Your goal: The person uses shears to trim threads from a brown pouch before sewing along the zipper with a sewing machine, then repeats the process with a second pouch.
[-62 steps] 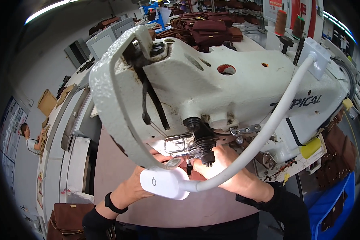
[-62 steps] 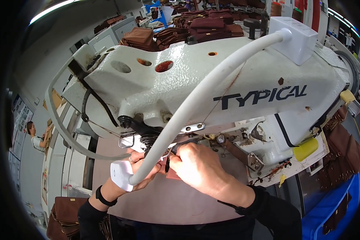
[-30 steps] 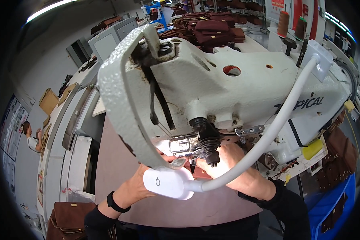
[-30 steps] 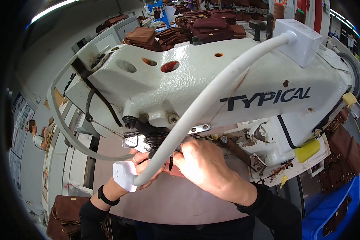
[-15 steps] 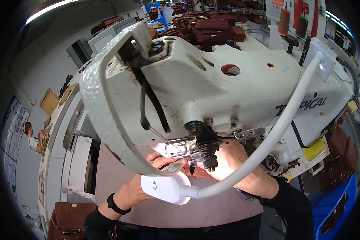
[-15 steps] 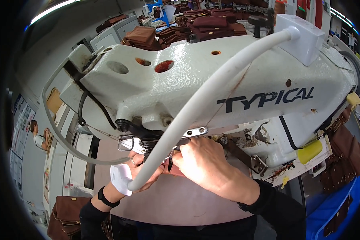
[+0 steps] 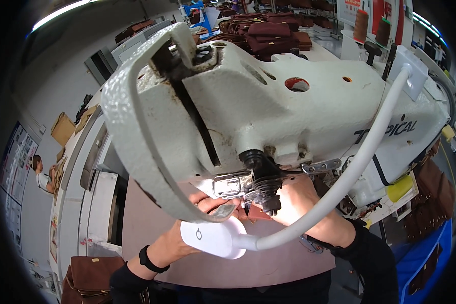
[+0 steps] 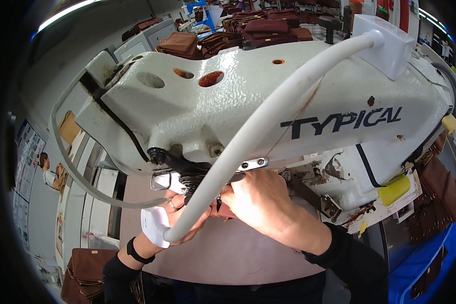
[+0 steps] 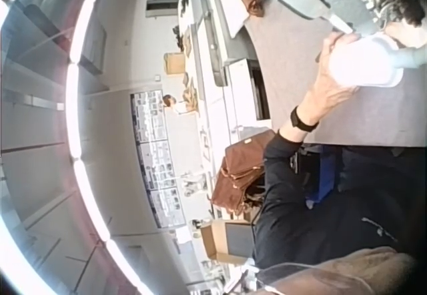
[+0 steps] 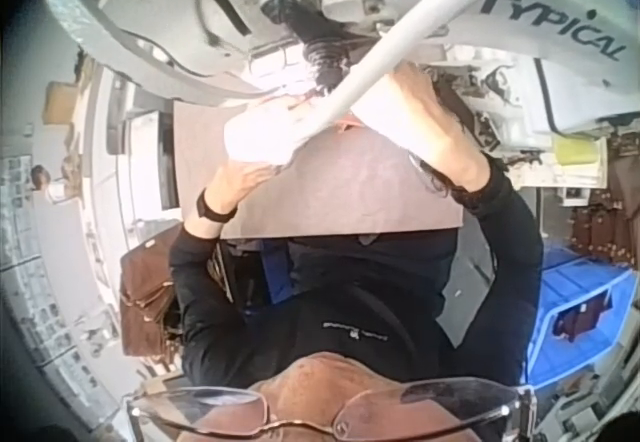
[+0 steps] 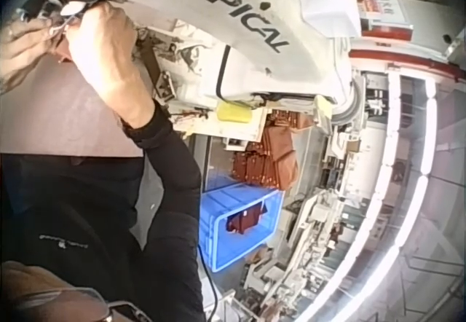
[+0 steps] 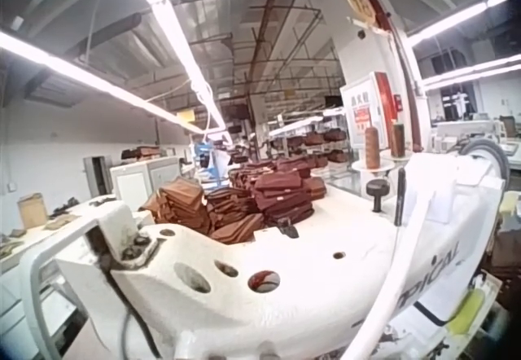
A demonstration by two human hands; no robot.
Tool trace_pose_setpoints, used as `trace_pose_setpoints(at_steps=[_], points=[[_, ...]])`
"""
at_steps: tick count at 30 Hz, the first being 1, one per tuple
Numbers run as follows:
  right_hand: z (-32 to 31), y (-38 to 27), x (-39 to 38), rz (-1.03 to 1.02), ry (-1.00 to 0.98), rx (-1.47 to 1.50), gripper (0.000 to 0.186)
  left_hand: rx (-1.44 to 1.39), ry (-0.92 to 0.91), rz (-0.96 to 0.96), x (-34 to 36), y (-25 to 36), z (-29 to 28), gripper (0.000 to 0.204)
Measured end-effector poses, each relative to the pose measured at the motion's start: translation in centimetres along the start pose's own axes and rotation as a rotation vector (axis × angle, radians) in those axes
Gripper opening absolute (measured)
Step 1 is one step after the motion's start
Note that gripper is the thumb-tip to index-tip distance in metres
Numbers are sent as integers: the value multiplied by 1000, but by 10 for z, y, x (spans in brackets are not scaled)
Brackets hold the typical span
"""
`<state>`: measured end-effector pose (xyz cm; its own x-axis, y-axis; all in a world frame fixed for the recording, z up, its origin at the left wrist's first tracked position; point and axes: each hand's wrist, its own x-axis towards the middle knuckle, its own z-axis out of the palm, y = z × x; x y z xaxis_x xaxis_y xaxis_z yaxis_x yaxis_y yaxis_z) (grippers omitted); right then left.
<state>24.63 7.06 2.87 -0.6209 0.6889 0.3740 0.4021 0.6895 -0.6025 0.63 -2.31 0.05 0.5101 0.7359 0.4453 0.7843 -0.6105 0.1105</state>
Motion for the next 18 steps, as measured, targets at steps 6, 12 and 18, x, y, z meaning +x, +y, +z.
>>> trace_pose_setpoints(at_steps=[6,12,18], points=[[-2,0,1,-23,38,5,17,-5,-5,14,6,5,-3,24],[-14,-12,-14,26,6,-15,20,213,59,55,17,22,-5,44],[-47,-21,-76,-210,467,-25,8,144,59,54,19,23,-10,52]])
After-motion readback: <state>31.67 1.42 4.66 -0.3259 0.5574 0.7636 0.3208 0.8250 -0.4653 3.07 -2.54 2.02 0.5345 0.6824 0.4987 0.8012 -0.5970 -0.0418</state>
